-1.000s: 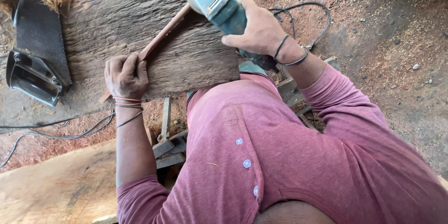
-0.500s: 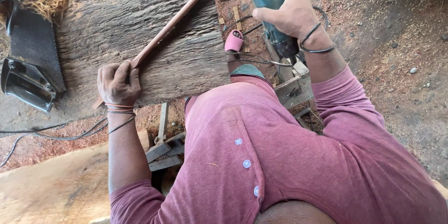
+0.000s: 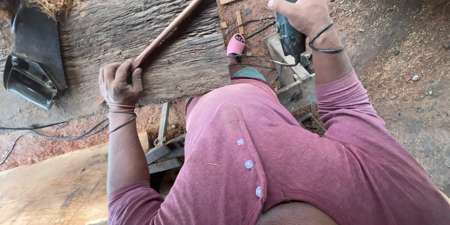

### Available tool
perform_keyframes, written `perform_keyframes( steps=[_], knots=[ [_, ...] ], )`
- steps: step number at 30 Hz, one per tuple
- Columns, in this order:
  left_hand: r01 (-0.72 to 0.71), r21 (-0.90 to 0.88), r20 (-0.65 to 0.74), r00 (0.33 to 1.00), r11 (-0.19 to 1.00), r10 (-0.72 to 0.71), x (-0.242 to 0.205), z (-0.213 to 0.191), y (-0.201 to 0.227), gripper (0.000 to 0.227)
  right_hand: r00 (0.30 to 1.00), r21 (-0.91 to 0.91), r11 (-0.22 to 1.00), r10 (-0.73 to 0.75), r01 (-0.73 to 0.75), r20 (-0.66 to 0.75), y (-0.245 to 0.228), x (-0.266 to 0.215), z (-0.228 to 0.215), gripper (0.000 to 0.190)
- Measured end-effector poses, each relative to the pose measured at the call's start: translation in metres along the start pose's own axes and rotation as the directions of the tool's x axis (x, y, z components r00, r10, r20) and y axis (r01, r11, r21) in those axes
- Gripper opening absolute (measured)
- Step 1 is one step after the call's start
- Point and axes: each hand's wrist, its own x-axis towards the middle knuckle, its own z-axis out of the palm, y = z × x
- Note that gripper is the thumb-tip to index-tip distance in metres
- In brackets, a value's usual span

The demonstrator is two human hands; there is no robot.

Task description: Grind the edge of a wooden strip using an angle grinder.

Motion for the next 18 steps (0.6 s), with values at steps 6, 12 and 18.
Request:
perform_keyframes(
  steps=[6,12,18],
  knots=[
    [0.002,0.001,-0.008,1.000,1.000,-0.002,-0.004,0.000,0.003,0.025,0.988,-0.078,0.996,-0.035,0.047,0.150,-0.044,-0.020,0.034,0.066],
    [0.011,-0.015,-0.020,1.000,1.000,-0.011,-0.005,0.003,0.000,0.024,0.931,-0.193,0.981,0.039,0.034,0.362,-0.094,-0.035,0.090,0.074],
    [0.009,-0.015,-0.040,0.999,1.000,-0.010,-0.005,0.003,0.001,0.022,0.861,-0.203,0.964,-0.049,0.174,0.507,-0.111,-0.044,0.136,0.071]
  ],
)
